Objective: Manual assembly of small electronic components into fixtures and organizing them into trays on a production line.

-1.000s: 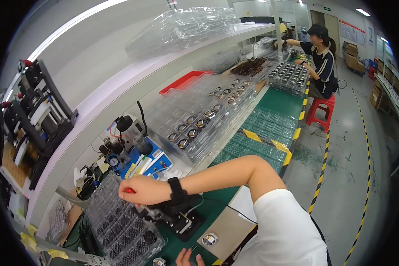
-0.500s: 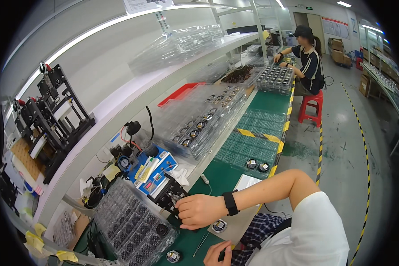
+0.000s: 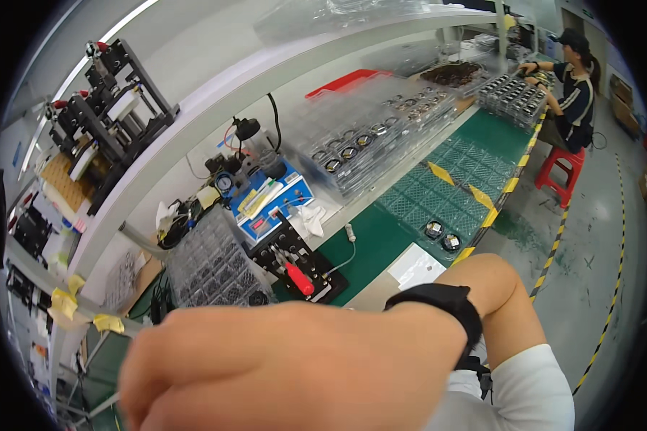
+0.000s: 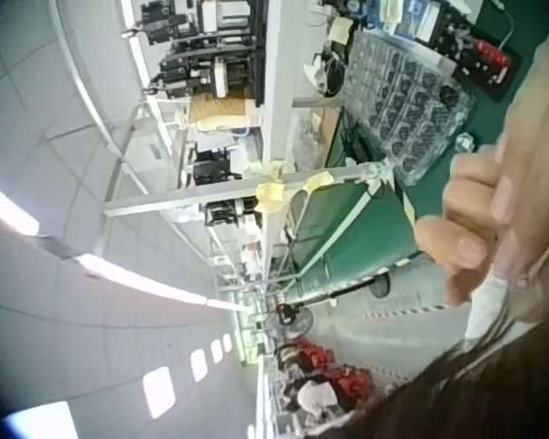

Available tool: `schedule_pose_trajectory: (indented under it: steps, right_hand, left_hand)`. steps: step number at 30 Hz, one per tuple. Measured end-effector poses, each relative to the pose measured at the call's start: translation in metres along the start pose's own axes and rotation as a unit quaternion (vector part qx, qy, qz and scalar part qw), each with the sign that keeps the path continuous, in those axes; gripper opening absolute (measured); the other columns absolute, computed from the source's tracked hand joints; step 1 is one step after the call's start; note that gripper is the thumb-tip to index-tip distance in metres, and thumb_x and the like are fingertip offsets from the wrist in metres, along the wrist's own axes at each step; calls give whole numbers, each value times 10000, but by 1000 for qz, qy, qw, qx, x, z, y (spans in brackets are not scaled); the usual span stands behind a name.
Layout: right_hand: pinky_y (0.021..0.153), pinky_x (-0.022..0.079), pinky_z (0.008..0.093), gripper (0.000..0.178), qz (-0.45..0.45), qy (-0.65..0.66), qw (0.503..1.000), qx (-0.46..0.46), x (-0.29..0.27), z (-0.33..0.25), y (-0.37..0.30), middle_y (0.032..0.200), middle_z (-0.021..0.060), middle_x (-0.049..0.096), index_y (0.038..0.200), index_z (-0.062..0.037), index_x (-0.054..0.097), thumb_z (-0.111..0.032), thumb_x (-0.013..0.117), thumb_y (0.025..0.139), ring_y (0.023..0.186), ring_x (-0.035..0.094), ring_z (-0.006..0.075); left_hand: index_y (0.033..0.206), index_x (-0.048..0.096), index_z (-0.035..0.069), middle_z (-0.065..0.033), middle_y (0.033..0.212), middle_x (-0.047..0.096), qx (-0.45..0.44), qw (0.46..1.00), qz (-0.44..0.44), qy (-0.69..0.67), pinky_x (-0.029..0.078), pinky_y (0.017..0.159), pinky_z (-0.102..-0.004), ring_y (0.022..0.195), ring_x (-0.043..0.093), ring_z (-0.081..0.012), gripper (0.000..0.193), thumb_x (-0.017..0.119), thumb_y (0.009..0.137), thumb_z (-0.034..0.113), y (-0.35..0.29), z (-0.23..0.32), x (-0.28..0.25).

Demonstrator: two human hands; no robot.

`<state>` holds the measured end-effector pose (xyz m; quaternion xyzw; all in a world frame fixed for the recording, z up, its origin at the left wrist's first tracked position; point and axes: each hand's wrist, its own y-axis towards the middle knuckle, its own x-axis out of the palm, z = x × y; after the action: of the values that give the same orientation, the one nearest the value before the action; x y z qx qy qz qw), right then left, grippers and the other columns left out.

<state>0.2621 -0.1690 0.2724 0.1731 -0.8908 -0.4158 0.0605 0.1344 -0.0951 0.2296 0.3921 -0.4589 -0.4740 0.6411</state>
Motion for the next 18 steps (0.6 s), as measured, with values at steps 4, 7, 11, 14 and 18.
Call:
schedule_pose_trajectory:
  steps: [4,7,11,14,18]
  right_hand:
    - [882,472,408,204,12,15,999,-36,16,-34,-66,1012,137,639,993,-15,663,-131,522,902,963,595,277]
    - [878,476,405,208,15,36,996,-76,26,-40,-91,1013,145,639,985,-11,663,-129,512,904,961,599,279]
    - [873,483,402,216,37,38,992,-113,-5,-73,-69,1014,156,640,974,-6,664,-127,498,907,959,605,281]
    - [869,487,399,222,32,70,986,-146,-4,-69,-80,1014,165,640,966,-2,664,-125,488,909,958,609,283]
    - [864,493,395,232,44,75,979,-186,17,-67,-79,1015,176,641,955,4,664,-122,474,912,956,614,286]
  left_hand:
    - [1312,446,97,-114,1235,542,30,999,-2,22,370,914,-328,1150,469,-174,412,429,974,332,4,0,20]
    - [1306,449,94,-114,1226,546,66,996,-10,53,378,903,-334,1137,476,-181,411,443,964,323,8,18,41]
    - [1298,454,91,-115,1214,552,113,992,-15,58,388,889,-341,1119,485,-190,410,462,952,310,11,25,71]
    - [1292,458,89,-116,1205,556,155,983,-20,97,396,879,-346,1106,492,-198,409,477,942,300,10,46,80]
    - [1284,463,86,-117,1193,562,211,971,-34,104,406,865,-354,1089,501,-207,409,496,930,287,7,59,98]
